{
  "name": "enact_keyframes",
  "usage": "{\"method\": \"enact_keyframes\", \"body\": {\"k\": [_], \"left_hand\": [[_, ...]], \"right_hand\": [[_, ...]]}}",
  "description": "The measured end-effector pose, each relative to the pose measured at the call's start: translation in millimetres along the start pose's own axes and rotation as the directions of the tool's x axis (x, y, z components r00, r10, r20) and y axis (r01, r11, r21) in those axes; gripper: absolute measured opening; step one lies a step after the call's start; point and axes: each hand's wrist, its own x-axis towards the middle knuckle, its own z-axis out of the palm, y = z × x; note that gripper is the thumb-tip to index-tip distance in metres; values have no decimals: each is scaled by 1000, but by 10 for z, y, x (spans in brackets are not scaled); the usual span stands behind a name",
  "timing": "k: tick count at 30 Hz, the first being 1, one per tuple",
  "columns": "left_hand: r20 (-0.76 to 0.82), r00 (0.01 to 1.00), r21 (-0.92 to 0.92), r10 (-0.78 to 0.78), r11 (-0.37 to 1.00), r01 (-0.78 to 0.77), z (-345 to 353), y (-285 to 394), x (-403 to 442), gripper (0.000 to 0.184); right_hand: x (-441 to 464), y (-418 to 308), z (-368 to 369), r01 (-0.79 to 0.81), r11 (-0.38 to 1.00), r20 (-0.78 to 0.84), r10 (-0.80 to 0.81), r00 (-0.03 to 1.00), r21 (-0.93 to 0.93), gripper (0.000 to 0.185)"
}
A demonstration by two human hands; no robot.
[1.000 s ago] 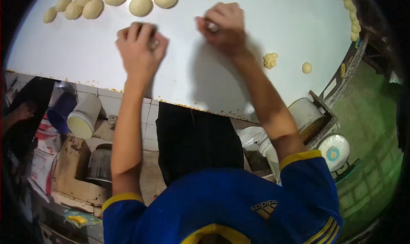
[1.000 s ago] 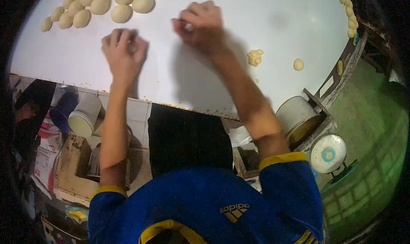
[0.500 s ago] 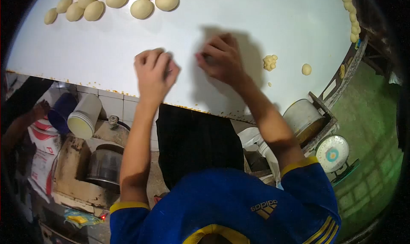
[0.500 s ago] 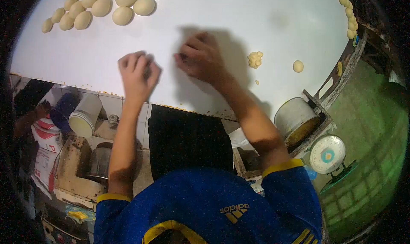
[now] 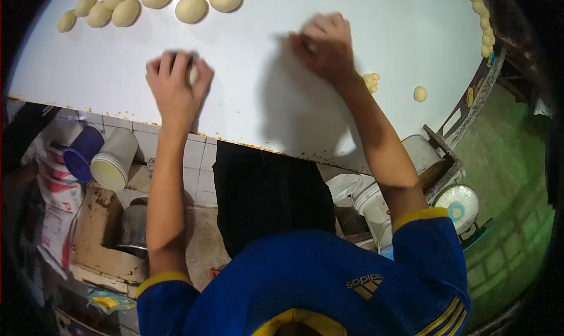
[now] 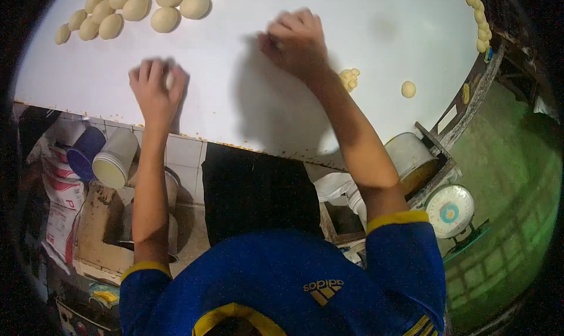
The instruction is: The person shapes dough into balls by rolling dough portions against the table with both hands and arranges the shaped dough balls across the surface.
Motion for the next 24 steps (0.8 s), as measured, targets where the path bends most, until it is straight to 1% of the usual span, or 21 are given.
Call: {"method": "enact_keyframes", "body": {"k": [2,3,4,6,7,8,9,10,12,13,14,15,16,17,18,19,20,21,22,23,24], "left_hand": [[-76,997,-57,28,998,-33,115,299,274,17],[-19,1000,-101,-8,995,6,136,492,253,17],[43,998,-110,-37,993,42,148,632,135,20],[-7,1000,-183,28,983,-29,139,634,-193,18],[34,998,-178,45,983,-38,94,440,-285,18],[73,995,-175,63,983,-50,38,174,-349,18],[92,995,-73,31,997,-25,-29,28,-245,18],[55,998,-19,-36,999,37,-54,30,-96,18],[-79,997,-36,19,999,-22,67,204,232,17],[-44,999,-64,-13,998,11,108,352,252,17],[-6,999,-89,-44,995,43,136,498,257,18],[36,997,-114,-62,991,66,150,607,133,17],[20,1000,-174,-16,984,19,141,645,-57,18],[33,999,-181,7,984,-1,123,561,-261,19],[42,999,-188,32,982,-23,94,362,-388,20],[83,995,-164,60,985,-46,50,74,-406,21],[87,996,-121,-5,993,15,-81,-5,-257,18],[22,1000,-67,-22,998,23,-54,-12,-100,18],[-45,998,-10,-36,999,36,14,-14,73,18],[-92,995,-28,-31,999,28,48,163,248,18],[-63,997,-39,-51,998,48,134,274,283,18]], "right_hand": [[370,-170,245,117,993,-218,-119,969,-24,28],[343,-376,282,62,996,-146,-52,988,69,25],[191,-442,379,85,990,-148,-67,987,112,22],[-213,-479,352,82,989,-115,-68,991,124,25],[-248,-328,230,84,989,-113,-70,991,124,25],[-277,-109,89,91,994,-51,-88,995,65,24],[-275,31,36,99,995,13,-99,995,8,24],[-134,56,43,95,995,16,-95,995,11,24],[304,-8,96,110,989,-125,-121,985,-96,24],[353,-175,246,86,996,-148,-89,985,-30,25],[271,-290,245,84,996,-150,-88,985,-30,25],[138,-410,267,74,995,-116,-66,991,61,25],[-7,-502,299,57,986,-75,-46,996,154,24],[-182,-433,236,96,986,-82,-85,993,139,24],[-210,-264,131,101,985,-84,-90,992,140,24],[-211,-58,36,108,990,-58,-103,993,91,24],[-178,85,7,116,992,-31,-115,993,41,25],[25,97,-76,38,998,44,-36,998,-44,25],[154,40,-29,40,998,45,-38,998,-42,25],[329,-62,95,57,998,-39,-58,998,-14,24],[443,-157,198,73,997,-124,-71,990,14,24]]}}
